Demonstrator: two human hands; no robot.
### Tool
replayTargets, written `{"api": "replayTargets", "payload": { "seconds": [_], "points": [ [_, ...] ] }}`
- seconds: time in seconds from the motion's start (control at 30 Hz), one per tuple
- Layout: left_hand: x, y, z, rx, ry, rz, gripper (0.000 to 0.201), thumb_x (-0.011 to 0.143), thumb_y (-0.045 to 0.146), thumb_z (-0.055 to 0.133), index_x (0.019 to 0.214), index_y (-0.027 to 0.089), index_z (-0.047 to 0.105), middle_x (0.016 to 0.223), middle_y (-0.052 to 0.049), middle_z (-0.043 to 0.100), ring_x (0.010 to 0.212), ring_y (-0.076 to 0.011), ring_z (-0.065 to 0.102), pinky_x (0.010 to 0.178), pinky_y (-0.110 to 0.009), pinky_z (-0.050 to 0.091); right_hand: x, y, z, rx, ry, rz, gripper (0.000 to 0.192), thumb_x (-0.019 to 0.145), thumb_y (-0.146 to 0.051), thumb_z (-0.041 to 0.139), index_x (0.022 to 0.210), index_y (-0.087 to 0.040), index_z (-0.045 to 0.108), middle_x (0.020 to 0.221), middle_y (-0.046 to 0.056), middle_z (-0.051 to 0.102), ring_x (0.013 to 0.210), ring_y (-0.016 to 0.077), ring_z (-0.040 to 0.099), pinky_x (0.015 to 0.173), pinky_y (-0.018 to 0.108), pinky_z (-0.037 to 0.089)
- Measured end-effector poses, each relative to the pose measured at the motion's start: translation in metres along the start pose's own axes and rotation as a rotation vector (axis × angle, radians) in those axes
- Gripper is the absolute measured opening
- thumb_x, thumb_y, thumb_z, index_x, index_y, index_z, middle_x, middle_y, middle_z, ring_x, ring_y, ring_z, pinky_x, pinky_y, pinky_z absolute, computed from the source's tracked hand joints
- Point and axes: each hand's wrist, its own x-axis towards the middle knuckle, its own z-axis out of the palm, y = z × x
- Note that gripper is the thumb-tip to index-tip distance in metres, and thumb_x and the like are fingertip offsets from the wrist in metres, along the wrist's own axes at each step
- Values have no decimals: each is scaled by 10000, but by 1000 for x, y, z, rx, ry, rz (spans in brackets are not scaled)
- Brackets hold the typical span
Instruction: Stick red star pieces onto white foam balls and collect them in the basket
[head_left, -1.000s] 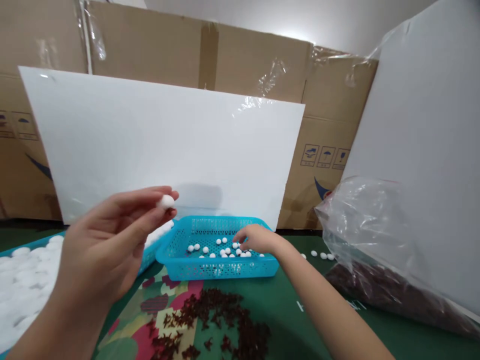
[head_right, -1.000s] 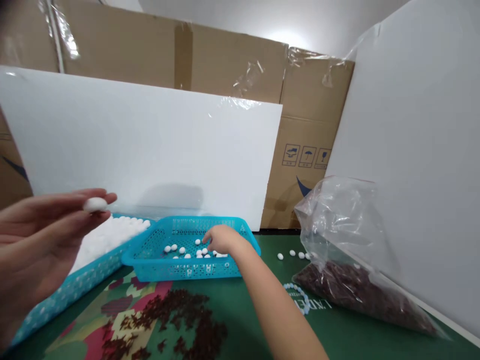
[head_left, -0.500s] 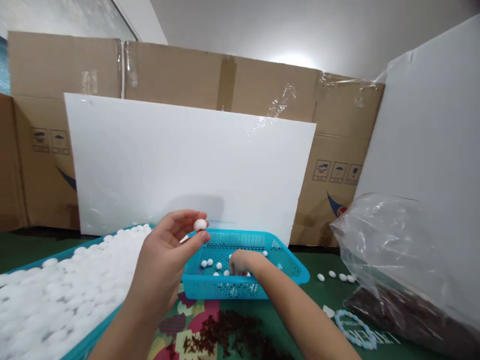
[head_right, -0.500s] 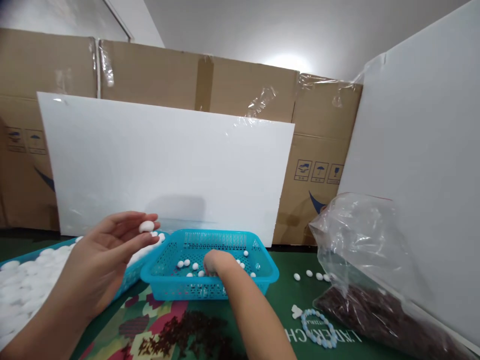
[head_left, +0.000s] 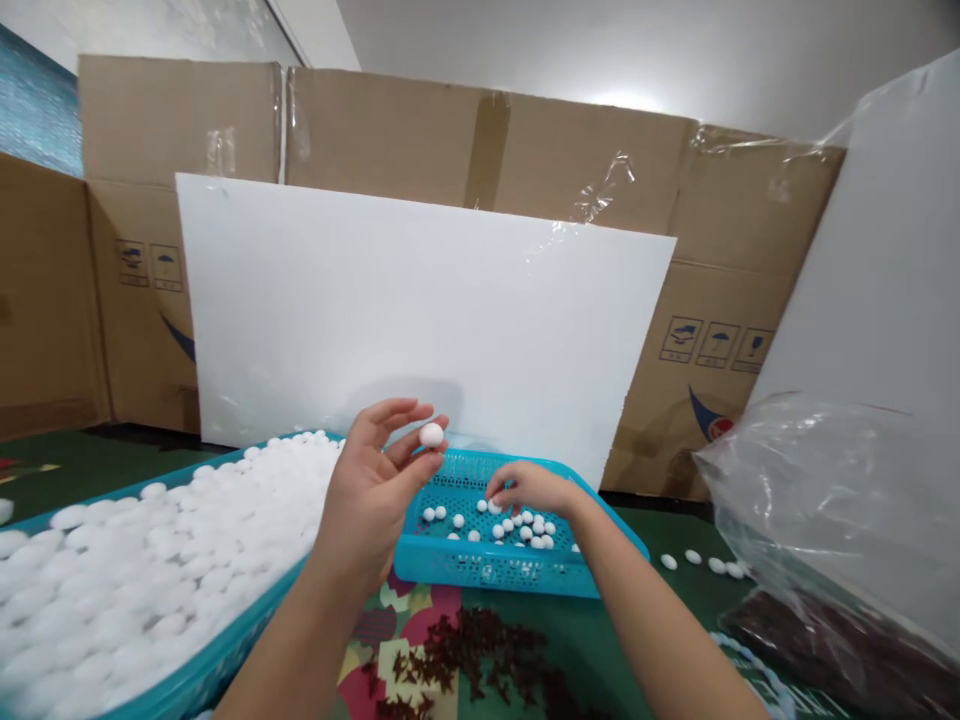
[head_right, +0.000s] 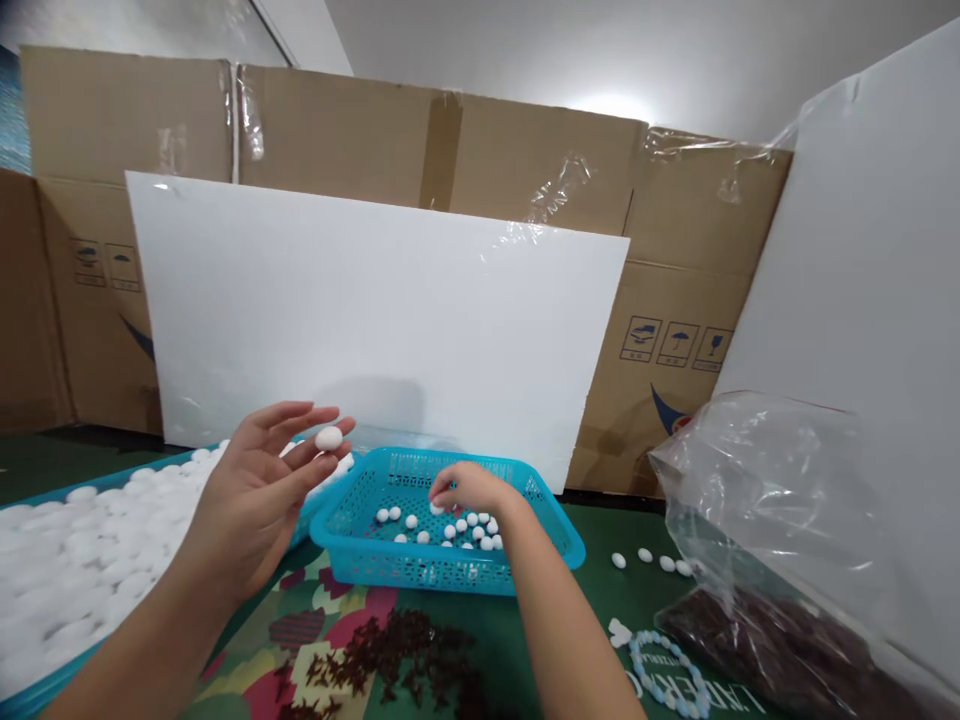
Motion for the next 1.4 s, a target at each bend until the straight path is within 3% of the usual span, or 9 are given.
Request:
{"api": "replayTargets", "payload": {
  "seconds": [0.1,0.23,0.37,0.53,0.7,0.87,1.17,1.4],
  "points": [
    [0,-1,1,-13,-35,64,298,488,22,564,701,214,486,640,48,542,702,-106,552,537,-121,447,-20,-13,-3,227,227,-178,141,728,-202,419,829,-112,456,764,12,508,648,86,497,621,276,414],
    [0,-6,1,-20,-96,93,280,507,16,555,688,222,505,648,41,565,684,-99,549,539,-130,460,-45,-31,1,492,401,-364,108,663,-225,490,751,-169,463,708,-15,514,657,64,500,633,215,413],
    [0,-11,2,40,-124,122,263,512,9,557,658,227,538,659,44,581,644,-81,541,513,-114,467,-60,-45,5,661,470,-544,116,632,-240,524,747,-246,505,714,-57,503,653,34,515,592,152,437],
    [0,-12,7,80,-189,170,303,517,-14,549,656,255,554,667,69,592,631,-63,539,507,-77,465,-69,-55,11,825,438,-873,144,673,-215,491,772,-281,571,761,-48,440,648,20,542,562,93,458],
    [-6,-9,16,76,-268,183,331,530,-21,542,685,272,550,683,85,600,613,-57,548,504,-66,473,-69,-58,16,919,529,-869,132,637,-207,534,734,-287,575,671,-66,526,581,17,541,536,83,455],
    [-13,-4,24,72,-238,194,307,530,-15,544,683,250,548,666,91,603,592,-56,552,502,-65,485,-68,-61,16,968,598,-851,95,582,-224,578,672,-257,582,582,-72,554,504,29,528,474,104,458],
    [-11,-2,24,91,-273,272,318,544,-23,530,717,243,538,696,95,601,631,-49,552,551,-60,485,-77,-65,17,1024,489,-883,150,671,-186,493,787,-274,527,675,-84,604,610,52,576,539,143,490],
    [-11,0,24,94,-247,263,303,538,-2,544,709,248,535,685,93,596,613,-56,556,536,-70,490,-82,-67,14,1124,409,-800,96,619,-167,541,687,-235,548,770,-63,603,690,66,571,621,164,483]
  ]
}}
